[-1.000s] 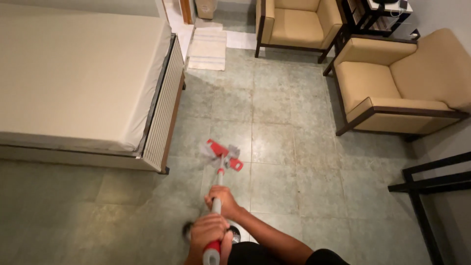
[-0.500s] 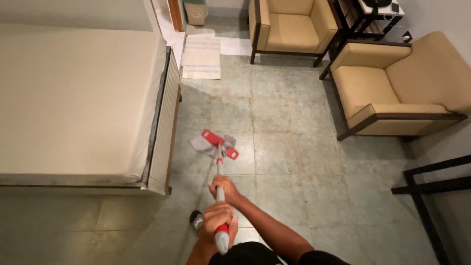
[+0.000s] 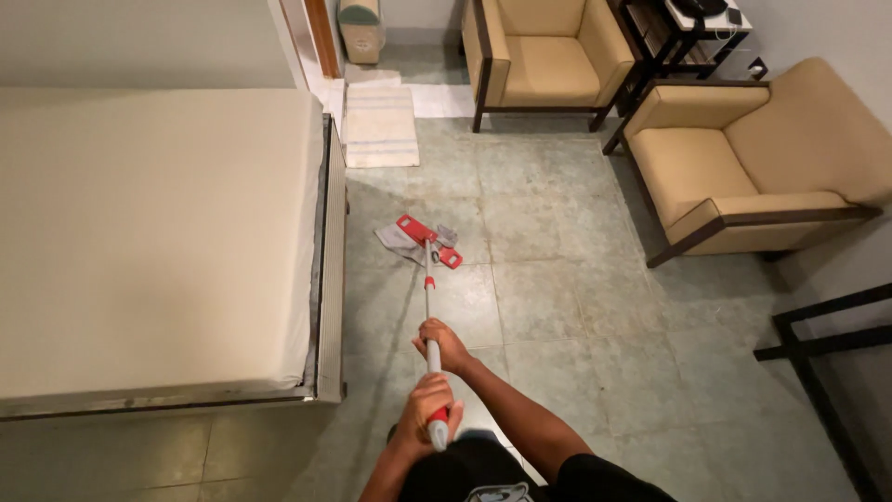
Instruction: The person mops the tiled floor of a bedroom using a red and white flat mop. They move the mop back and forth between two beds, around armchairs, and near a door, covering the entire visible floor area.
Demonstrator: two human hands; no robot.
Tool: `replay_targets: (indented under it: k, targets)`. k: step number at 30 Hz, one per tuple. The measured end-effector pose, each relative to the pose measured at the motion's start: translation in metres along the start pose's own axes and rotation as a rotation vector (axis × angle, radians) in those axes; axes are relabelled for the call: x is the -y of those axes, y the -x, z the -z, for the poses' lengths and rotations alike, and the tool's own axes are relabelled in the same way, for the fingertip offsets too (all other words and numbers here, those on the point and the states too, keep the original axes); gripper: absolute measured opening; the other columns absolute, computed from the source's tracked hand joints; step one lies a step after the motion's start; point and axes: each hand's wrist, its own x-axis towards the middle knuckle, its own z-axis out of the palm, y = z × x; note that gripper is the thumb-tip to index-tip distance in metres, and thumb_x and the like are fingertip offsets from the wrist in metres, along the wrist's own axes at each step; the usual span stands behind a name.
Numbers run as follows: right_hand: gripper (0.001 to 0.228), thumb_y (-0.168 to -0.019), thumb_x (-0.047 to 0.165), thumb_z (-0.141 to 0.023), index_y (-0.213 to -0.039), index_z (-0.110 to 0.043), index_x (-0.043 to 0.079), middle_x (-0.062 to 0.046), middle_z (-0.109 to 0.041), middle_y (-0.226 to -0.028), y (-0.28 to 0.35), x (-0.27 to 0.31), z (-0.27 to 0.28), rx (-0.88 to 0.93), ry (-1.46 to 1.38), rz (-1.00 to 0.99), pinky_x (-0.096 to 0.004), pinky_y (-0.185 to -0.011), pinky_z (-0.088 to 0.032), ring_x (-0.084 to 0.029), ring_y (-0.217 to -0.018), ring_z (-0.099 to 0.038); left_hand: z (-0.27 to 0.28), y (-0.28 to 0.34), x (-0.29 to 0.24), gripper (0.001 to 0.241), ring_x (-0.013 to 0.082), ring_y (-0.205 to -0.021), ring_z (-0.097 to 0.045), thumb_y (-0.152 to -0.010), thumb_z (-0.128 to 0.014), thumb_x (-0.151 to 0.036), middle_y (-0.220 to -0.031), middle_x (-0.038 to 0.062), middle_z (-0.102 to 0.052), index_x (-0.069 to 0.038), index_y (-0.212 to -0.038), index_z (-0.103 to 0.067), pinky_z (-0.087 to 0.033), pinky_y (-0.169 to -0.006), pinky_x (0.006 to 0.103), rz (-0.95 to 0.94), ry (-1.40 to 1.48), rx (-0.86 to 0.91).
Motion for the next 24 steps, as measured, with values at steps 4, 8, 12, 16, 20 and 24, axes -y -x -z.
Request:
replay_targets:
  k: [4,8,12,16,20,24]
  targets:
    - [0.033,-0.093,0.006,-0.069,-0.067,-0.05,0.011,-0.004,-0.054,-0.063,-0.029,0.013,-0.028,-0.038,0.043,0.048,-0.04,-0.067,-0.043,-0.025,-0.06,-0.051,0.052,-0.032,-0.031,0.032,0.0222,-0.056,-0.052,-0.087,-0.063,0.001,-0.055,0.004,-0.043,-0.006,-0.06,-0.047,-0.059,-0.087,0.0386,0.02,0.042,-0.127]
    - [0.032,-0.085,0.005,-0.066,-0.06,-0.049,0.014,-0.001,-0.052,-0.058,-0.051,0.053,-0.037,0.066,-0.024,-0.001,-0.039,-0.059,-0.04,-0.021,-0.058,-0.049,0.096,-0.081,-0.083,0.037,0.019,-0.048,-0.036,-0.091,-0.057,-0.004,-0.054,0.004,-0.034,-0.009,-0.062,-0.034,-0.059,-0.071,0.0387,-0.093,0.079,-0.279]
    - [0.04,-0.097,0.012,-0.064,-0.062,-0.045,0.01,-0.008,-0.047,-0.058,-0.067,0.061,-0.046,0.091,-0.001,0.001,-0.042,-0.062,-0.043,-0.028,-0.057,-0.05,0.112,-0.098,-0.079,0.036,0.0178,-0.044,-0.035,-0.089,-0.055,-0.004,-0.051,0.005,-0.039,-0.009,-0.06,-0.033,-0.058,-0.062,0.035,-0.139,0.131,-0.337]
    - [0.046,-0.104,0.013,-0.057,-0.062,-0.037,0.009,-0.007,-0.041,-0.057,-0.102,0.062,-0.036,0.012,-0.086,0.106,-0.042,-0.065,-0.041,-0.028,-0.052,-0.044,0.115,-0.11,-0.053,0.04,0.0198,-0.047,-0.042,-0.096,-0.055,-0.012,-0.052,0.004,-0.036,-0.01,-0.062,-0.034,-0.053,-0.058,0.034,-0.081,0.214,-0.361]
    - [0.046,-0.104,0.014,-0.057,-0.062,-0.038,0.01,-0.007,-0.041,-0.056,-0.132,0.021,-0.038,0.0,-0.049,0.134,-0.042,-0.065,-0.039,-0.027,-0.053,-0.045,0.117,-0.127,-0.016,0.04,0.0188,-0.046,-0.036,-0.094,-0.057,-0.01,-0.053,0.004,-0.035,-0.01,-0.062,-0.034,-0.049,-0.055,0.0346,0.005,0.212,-0.353]
    - [0.042,-0.101,0.012,-0.058,-0.062,-0.043,0.012,-0.004,-0.046,-0.057,-0.153,-0.053,-0.041,0.012,0.043,0.076,-0.043,-0.066,-0.041,-0.028,-0.054,-0.048,0.105,-0.144,0.052,0.036,0.0242,-0.051,-0.051,-0.09,-0.057,0.0,-0.055,0.009,-0.042,-0.007,-0.063,-0.034,-0.051,-0.06,0.0367,-0.04,0.136,-0.304]
